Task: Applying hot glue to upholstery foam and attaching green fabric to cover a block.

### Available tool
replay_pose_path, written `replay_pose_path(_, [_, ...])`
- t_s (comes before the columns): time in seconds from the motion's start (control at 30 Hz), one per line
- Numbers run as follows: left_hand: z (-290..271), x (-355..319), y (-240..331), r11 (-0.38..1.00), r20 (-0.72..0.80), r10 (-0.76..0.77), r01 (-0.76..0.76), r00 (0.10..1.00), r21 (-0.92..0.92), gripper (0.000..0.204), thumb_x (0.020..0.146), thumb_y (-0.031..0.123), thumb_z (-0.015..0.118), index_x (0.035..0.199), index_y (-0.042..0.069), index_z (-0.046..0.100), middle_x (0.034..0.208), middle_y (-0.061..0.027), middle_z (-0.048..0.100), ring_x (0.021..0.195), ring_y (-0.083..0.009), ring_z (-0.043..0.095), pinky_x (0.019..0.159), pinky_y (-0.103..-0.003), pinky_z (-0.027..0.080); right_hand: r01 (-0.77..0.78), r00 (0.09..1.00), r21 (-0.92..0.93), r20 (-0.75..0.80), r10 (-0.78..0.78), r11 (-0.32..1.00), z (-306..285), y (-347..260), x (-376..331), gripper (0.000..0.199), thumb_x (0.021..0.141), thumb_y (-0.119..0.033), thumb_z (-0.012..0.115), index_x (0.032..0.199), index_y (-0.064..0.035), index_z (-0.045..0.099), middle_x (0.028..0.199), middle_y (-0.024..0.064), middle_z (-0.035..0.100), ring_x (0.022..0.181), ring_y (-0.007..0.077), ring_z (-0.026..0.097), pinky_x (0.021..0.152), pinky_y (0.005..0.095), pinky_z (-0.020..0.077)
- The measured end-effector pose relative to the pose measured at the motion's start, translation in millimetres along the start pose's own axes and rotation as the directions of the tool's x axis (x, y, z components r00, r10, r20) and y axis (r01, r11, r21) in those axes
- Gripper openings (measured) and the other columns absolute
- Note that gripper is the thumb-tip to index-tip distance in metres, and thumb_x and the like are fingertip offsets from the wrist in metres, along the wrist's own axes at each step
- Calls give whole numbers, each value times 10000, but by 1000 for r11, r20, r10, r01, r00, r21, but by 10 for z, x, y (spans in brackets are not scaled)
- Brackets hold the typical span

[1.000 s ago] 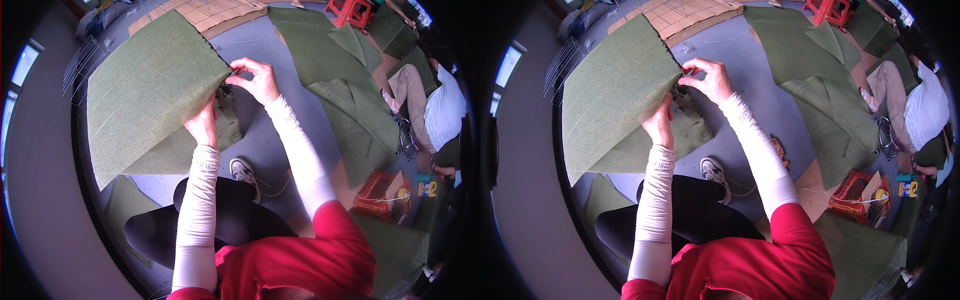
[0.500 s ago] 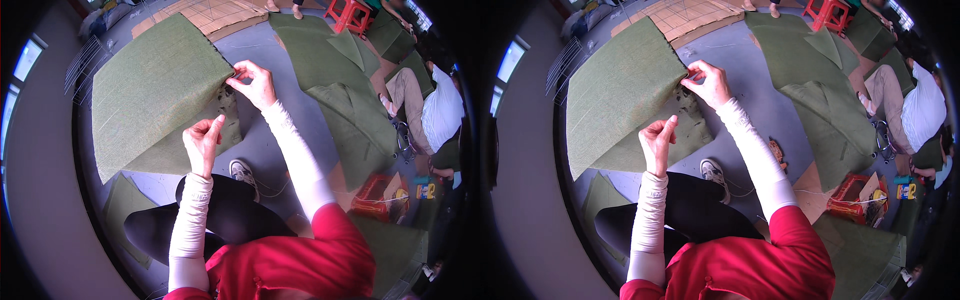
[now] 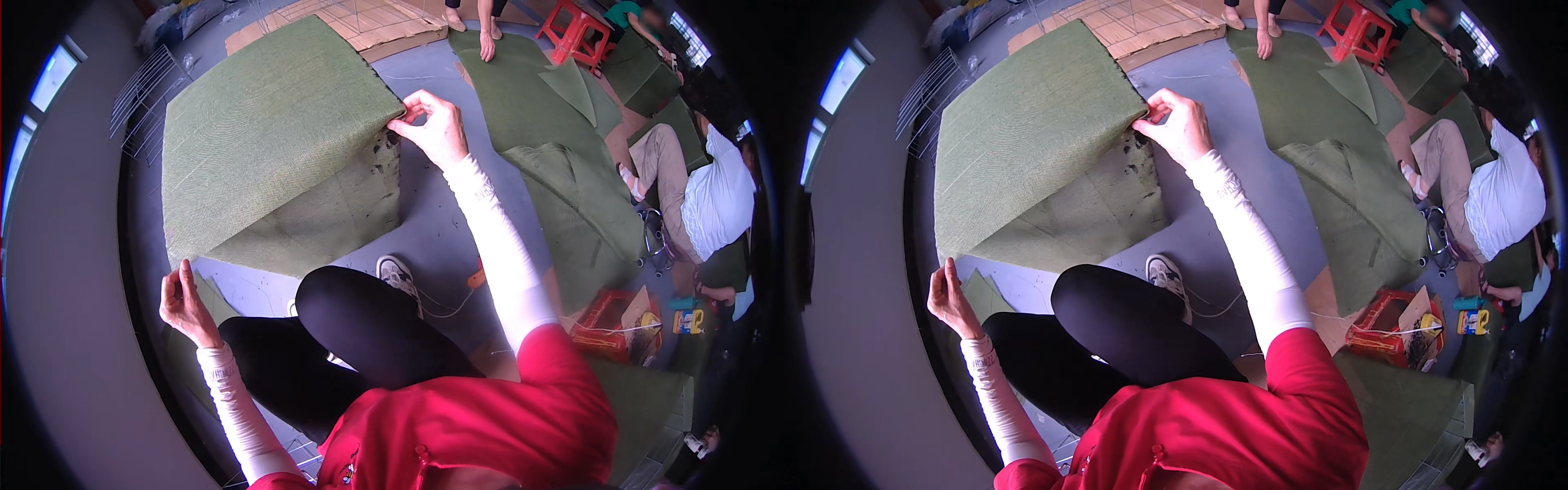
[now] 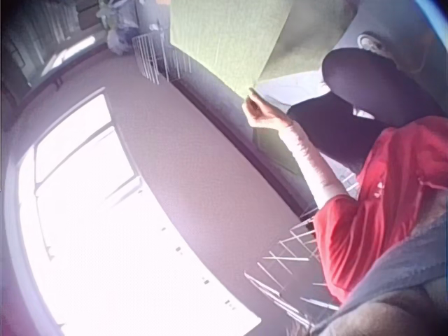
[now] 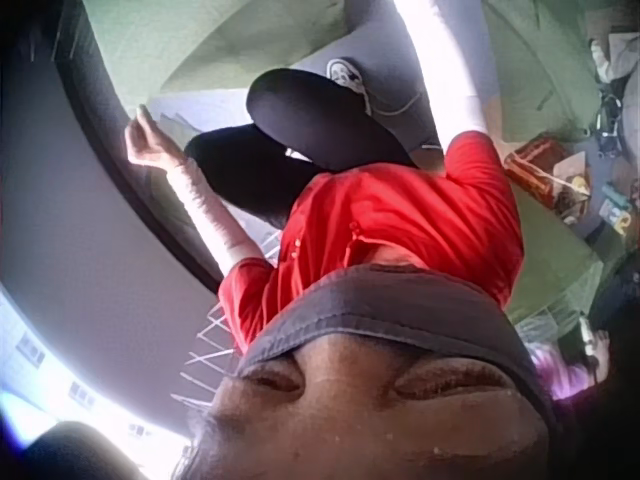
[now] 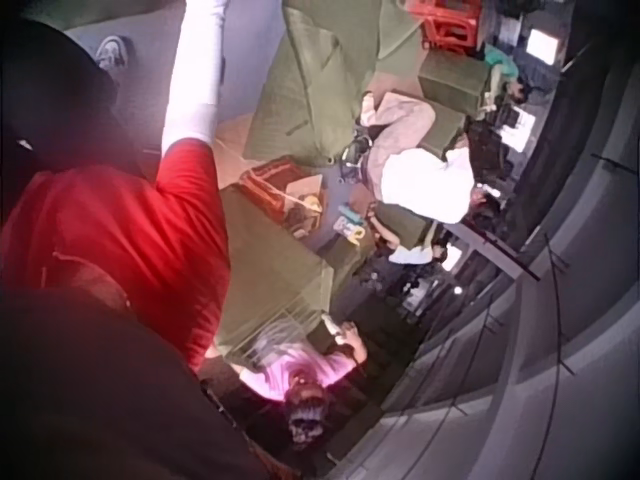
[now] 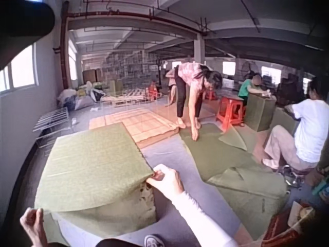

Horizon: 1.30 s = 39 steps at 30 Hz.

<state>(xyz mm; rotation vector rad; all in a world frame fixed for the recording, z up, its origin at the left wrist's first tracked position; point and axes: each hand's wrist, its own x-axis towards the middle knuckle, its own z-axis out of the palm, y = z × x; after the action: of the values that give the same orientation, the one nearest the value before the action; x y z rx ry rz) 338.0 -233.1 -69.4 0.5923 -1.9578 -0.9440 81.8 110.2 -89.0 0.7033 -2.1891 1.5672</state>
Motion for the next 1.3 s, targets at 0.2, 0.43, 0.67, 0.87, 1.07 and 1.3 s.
replay_pose_path(0.2, [-169,-17,-62,996,-159,82,-75,984,49,190,872,148,711,781,-1,635,665,31,538,614,-48,443,593,-200,371,-49,998,17,36,48,999,121,-39,49,241,670,-82,823,810,-29,635,697,17,656,638,80,603,611,242,492])
replay_pose_path(0.43, [-158,88,-361,990,-145,96,-110,985,-91,137,823,102,742,922,30,681,938,-28,604,826,-110,607,695,-243,498,-64,995,19,78,62,998,-44,42,48,224,723,3,777,871,-29,612,827,-5,649,728,61,578,703,203,481])
replay_pose_path(0.67, [-224,286,-363,993,42,-58,62,997,-104,302,755,238,811,884,-2,682,842,-29,616,825,-133,571,739,-279,453,-76,991,87,116,65,993,-6,-31,55,213,734,5,771,863,-22,604,816,3,643,714,62,568,690,207,485])
replay_pose_path(0.87, [-208,238,-367,870,247,-270,346,931,-352,224,795,195,787,755,8,670,713,38,591,679,-45,476,673,-197,389,-111,987,69,128,101,991,-8,-33,60,217,746,18,762,883,-26,599,821,3,642,727,65,572,698,208,486])
replay_pose_path(1.07, [-135,220,-532,841,239,-291,367,926,-399,174,834,132,742,732,28,647,722,55,588,680,-26,467,660,-189,361,-140,981,82,150,127,987,-27,3,76,218,746,22,760,889,-18,600,821,11,650,725,64,579,702,203,487])
replay_pose_path(1.3, [46,273,-695,951,65,-153,165,986,-262,227,821,183,761,715,20,643,684,62,576,623,-38,425,598,-209,346,-150,980,53,138,142,987,-48,-7,82,221,745,24,760,891,-14,598,822,14,652,730,65,584,706,201,488])
